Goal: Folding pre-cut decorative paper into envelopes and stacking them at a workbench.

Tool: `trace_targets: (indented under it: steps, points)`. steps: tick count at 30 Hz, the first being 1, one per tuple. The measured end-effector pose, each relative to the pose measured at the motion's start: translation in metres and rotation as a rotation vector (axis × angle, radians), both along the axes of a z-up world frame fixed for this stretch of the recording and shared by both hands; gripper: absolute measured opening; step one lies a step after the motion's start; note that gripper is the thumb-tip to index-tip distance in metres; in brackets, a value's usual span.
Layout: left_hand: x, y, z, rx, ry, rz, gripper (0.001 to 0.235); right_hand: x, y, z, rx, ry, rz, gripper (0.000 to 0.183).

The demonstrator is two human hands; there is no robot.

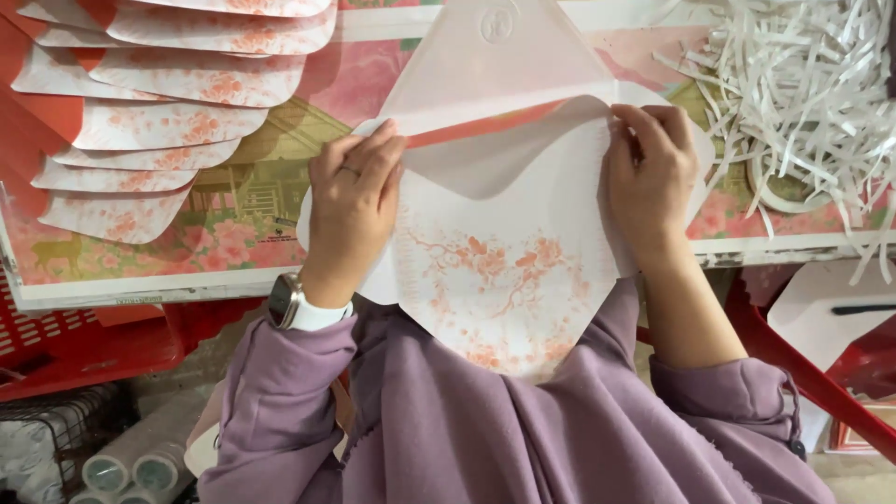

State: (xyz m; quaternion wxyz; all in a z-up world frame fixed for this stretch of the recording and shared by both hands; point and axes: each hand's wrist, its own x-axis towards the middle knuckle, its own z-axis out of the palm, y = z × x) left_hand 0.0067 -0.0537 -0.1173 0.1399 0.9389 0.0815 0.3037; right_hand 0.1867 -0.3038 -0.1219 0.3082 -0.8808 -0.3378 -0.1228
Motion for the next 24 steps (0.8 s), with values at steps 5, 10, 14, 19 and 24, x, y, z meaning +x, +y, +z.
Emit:
trace_targets:
  steps: [5, 10, 14, 19, 24]
  points:
    - [-0.012, -0.001, 0.007, -0.304, 0.108, -0.029, 0.032, 0.005, 0.001, 0.006, 0.006, 0.098, -0.007, 0.013]
    - [-0.013, -0.006, 0.004, -0.293, 0.056, 0.038, 0.028, 0.01, -0.001, 0.006, -0.052, 0.143, -0.007, 0.015]
    - [-0.011, -0.014, 0.009, -0.002, 0.024, 0.071, 0.01, 0.01, -0.004, 0.001, -0.108, -0.063, 0.106, 0.009]
    - [-0.01, -0.014, 0.008, 0.148, 0.011, 0.087, 0.006, 0.004, -0.029, 0.021, -0.29, -0.151, 0.224, 0.013]
    - [-0.008, -0.012, 0.015, 0.061, 0.06, 0.032, 0.013, 0.003, -0.083, 0.051, -0.154, 0.009, 0.144, 0.02]
